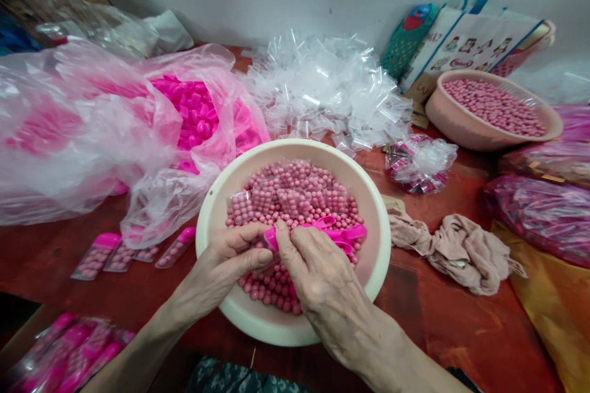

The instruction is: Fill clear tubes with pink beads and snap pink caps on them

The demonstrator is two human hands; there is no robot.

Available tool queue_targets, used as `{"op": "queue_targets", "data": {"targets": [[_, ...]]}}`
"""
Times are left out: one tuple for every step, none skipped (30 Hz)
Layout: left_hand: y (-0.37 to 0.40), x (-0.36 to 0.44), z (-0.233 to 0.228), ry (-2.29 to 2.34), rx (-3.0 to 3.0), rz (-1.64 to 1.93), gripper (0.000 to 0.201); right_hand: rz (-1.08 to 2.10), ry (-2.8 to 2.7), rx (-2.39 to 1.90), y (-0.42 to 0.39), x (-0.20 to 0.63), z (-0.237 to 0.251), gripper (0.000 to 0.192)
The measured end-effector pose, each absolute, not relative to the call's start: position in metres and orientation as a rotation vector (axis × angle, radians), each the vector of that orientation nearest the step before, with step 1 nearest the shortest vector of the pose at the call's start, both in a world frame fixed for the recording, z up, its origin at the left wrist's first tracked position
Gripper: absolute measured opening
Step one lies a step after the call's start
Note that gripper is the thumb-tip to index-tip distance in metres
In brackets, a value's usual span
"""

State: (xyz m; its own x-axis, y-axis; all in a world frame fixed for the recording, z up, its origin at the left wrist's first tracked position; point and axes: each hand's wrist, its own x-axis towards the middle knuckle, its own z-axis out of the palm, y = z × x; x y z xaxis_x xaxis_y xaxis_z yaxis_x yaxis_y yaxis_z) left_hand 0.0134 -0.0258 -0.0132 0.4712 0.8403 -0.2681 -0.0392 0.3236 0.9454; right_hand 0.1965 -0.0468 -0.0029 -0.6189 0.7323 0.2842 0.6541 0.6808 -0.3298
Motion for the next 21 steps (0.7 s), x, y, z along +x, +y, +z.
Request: {"op": "queue_targets", "data": {"targets": [[-0.026,0.014,-0.013,0.927,1.127,0.700,0.015,0.267,-2.514,-1.086,-0.048,0.197,-0.004,0.050],[-0.026,0.014,-0.013,0.947,1.160,0.708,0.014,0.285,-2.513,-1.094,-0.048,0.197,-0.005,0.050],[-0.026,0.013,-0.013,0.962,1.188,0.717,0.013,0.339,-2.477,-1.101,-0.048,0.196,-0.007,0.049],[-0.027,0.013,-0.012,0.966,1.204,0.723,0.013,0.414,-2.414,-1.106,-0.047,0.195,-0.010,0.047],[-0.027,0.013,-0.012,0.959,1.206,0.728,0.012,0.495,-2.331,-1.114,-0.046,0.194,-0.012,0.045],[-0.027,0.013,-0.012,0.946,1.195,0.731,0.012,0.573,-2.248,-1.126,-0.045,0.192,-0.014,0.043],[-0.026,0.013,-0.012,0.931,1.174,0.732,0.012,0.631,-2.178,-1.133,-0.043,0.190,-0.016,0.043],[-0.026,0.013,-0.012,0.919,1.146,0.733,0.013,0.662,-2.127,-1.131,-0.042,0.188,-0.017,0.044],[-0.026,0.012,-0.012,0.910,1.117,0.733,0.014,0.672,-2.098,-1.123,-0.041,0.186,-0.018,0.045],[-0.026,0.012,-0.012,0.905,1.090,0.733,0.015,0.665,-2.085,-1.112,-0.040,0.185,-0.018,0.047],[-0.026,0.012,-0.013,0.904,1.070,0.733,0.015,0.646,-2.077,-1.097,-0.040,0.184,-0.018,0.049],[-0.026,0.012,-0.013,0.905,1.059,0.735,0.015,0.613,-2.087,-1.082,-0.040,0.184,-0.018,0.051],[-0.026,0.012,-0.014,0.907,1.056,0.739,0.015,0.567,-2.114,-1.066,-0.040,0.184,-0.018,0.053],[-0.027,0.012,-0.014,0.910,1.056,0.740,0.015,0.524,-2.167,-1.052,-0.040,0.186,-0.017,0.055],[-0.027,0.012,-0.015,0.913,1.058,0.740,0.015,0.483,-2.240,-1.046,-0.041,0.188,-0.018,0.058],[-0.028,0.012,-0.015,0.917,1.063,0.736,0.016,0.445,-2.314,-1.044,-0.043,0.191,-0.018,0.061],[-0.029,0.012,-0.015,0.924,1.067,0.732,0.016,0.414,-2.381,-1.044,-0.044,0.193,-0.018,0.064],[-0.029,0.012,-0.015,0.930,1.072,0.728,0.016,0.389,-2.432,-1.045,-0.045,0.195,-0.019,0.066],[-0.029,0.012,-0.015,0.936,1.074,0.728,0.015,0.366,-2.463,-1.043,-0.045,0.197,-0.020,0.067],[-0.029,0.012,-0.015,0.941,1.076,0.730,0.015,0.348,-2.474,-1.042,-0.046,0.197,-0.021,0.067],[-0.029,0.012,-0.015,0.944,1.076,0.738,0.015,0.340,-2.463,-1.041,-0.046,0.196,-0.022,0.066]]}}
